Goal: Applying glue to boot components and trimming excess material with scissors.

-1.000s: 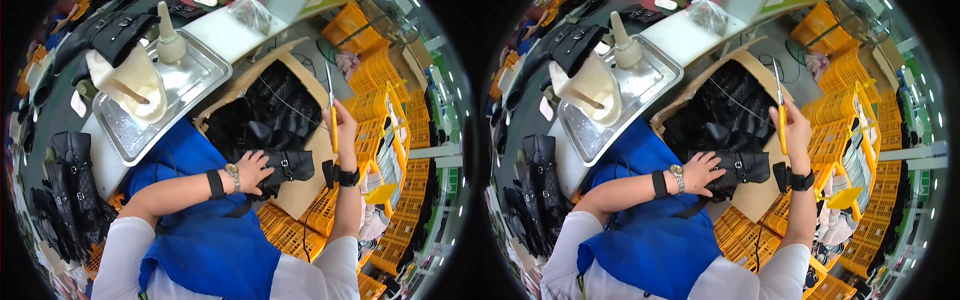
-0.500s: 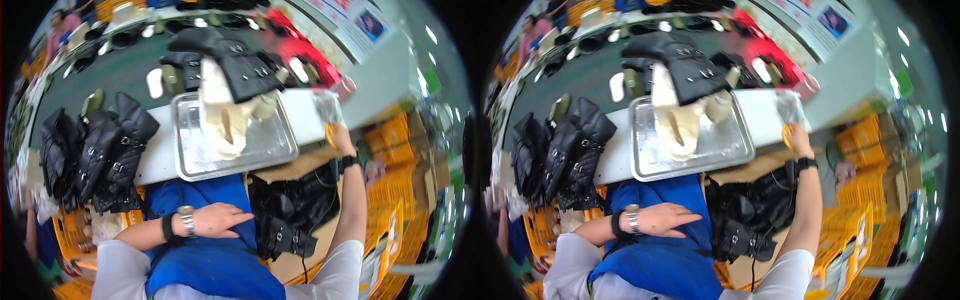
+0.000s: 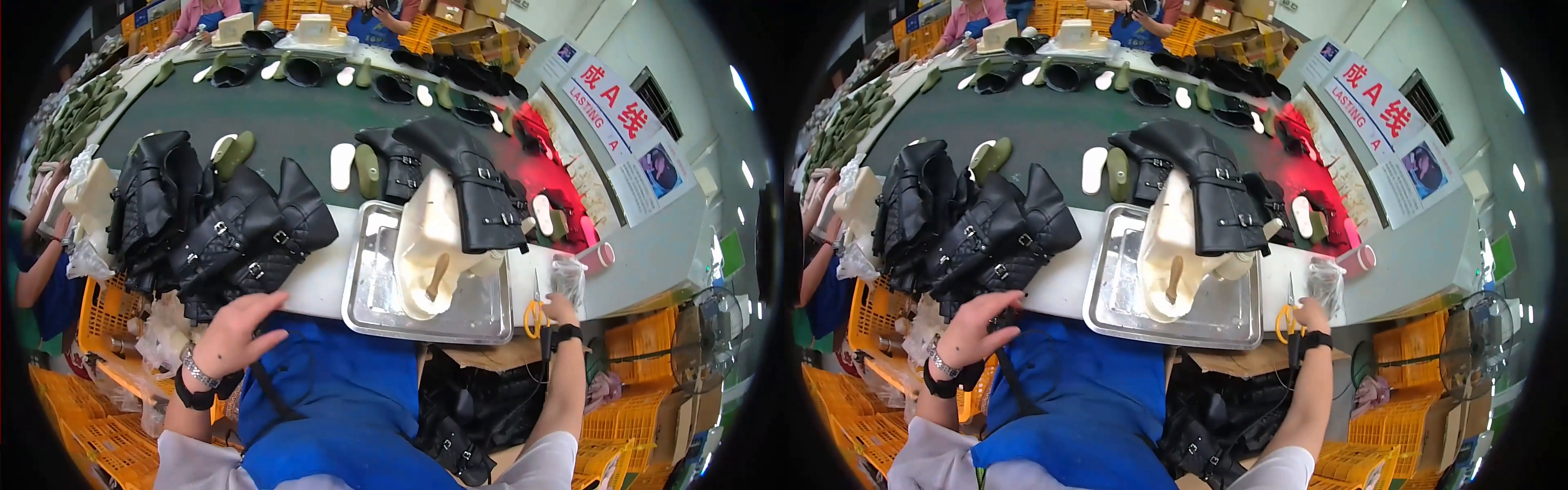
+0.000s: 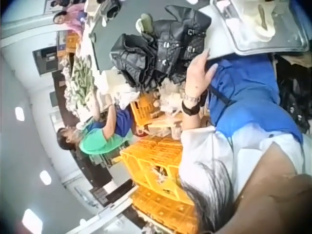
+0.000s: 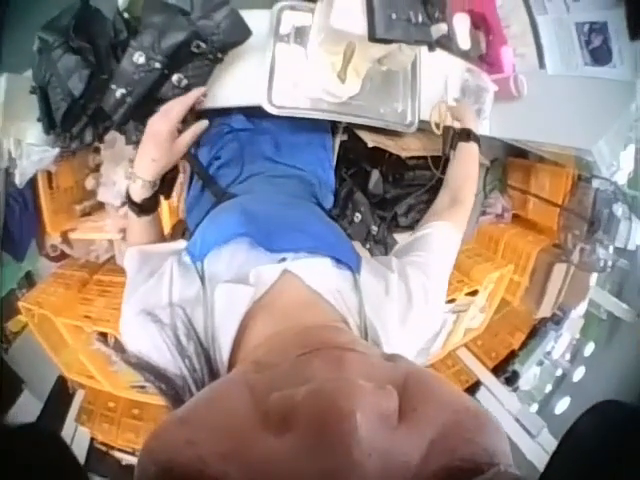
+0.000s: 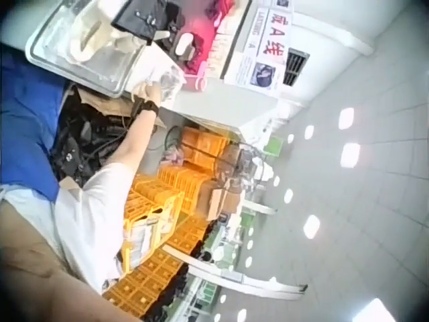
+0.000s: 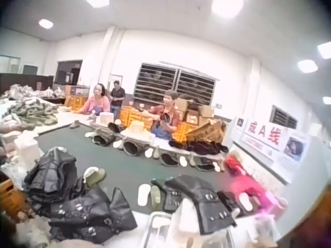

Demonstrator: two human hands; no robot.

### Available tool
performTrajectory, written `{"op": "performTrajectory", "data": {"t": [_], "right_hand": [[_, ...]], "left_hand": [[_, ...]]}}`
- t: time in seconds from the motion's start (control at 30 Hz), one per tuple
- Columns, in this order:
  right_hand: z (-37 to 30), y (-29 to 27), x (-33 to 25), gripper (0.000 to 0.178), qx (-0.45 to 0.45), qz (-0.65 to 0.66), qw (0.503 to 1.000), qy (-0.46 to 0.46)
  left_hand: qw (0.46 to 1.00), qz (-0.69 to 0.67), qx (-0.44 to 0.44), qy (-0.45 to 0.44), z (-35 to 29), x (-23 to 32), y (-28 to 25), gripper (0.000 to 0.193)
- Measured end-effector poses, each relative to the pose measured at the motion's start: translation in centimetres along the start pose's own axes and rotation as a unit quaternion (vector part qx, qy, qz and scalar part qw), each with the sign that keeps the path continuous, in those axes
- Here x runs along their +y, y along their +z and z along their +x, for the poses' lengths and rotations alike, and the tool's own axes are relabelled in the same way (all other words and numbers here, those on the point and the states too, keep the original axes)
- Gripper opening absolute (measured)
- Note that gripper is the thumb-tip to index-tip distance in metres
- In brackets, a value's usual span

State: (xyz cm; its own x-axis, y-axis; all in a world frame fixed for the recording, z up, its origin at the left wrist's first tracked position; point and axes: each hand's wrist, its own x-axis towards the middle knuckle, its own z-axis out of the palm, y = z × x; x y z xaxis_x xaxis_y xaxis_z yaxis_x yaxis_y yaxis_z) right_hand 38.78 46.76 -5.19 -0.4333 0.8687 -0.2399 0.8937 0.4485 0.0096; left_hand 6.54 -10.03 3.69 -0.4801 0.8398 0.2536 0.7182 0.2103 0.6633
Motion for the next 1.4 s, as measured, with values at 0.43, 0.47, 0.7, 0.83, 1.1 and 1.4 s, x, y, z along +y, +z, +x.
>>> {"op": "performTrajectory", "data": {"t": [0.43, 0.47, 0.7, 0.83, 1.1, 1.4], "right_hand": [[-6.4, -11.1, -20.1, 0.054, 0.163, 0.197, 0.955, -0.151], [-6.4, -11.2, -20.9, 0.054, 0.16, 0.195, 0.955, -0.154], [-4.7, -9.7, -18.9, 0.028, 0.094, 0.24, 0.947, -0.192], [-6.4, -11.5, -20.0, 0.02, -0.063, 0.476, 0.875, -0.063], [-12.1, -14.2, -21.9, 0.02, -0.008, 0.564, 0.805, -0.186], [-17.4, -11.2, -22.5, 0.017, 0.013, 0.676, 0.689, -0.261]], "left_hand": [[0.94, 0.316, 0.099, -0.086, 0.4, -10.5, -0.1, 0.081], [0.942, 0.31, 0.097, -0.084, 0.4, -10.6, -0.2, 0.081], [0.949, 0.291, 0.07, -0.101, 0.7, -10.3, -1.1, 0.082], [0.953, 0.28, 0.057, -0.097, 0.8, -10.0, -1.5, 0.081], [0.967, 0.24, 0.04, -0.081, 0.8, -10.1, -2.1, 0.074], [0.976, 0.199, 0.033, -0.076, -0.2, -10.8, -2.5, 0.078]]}}
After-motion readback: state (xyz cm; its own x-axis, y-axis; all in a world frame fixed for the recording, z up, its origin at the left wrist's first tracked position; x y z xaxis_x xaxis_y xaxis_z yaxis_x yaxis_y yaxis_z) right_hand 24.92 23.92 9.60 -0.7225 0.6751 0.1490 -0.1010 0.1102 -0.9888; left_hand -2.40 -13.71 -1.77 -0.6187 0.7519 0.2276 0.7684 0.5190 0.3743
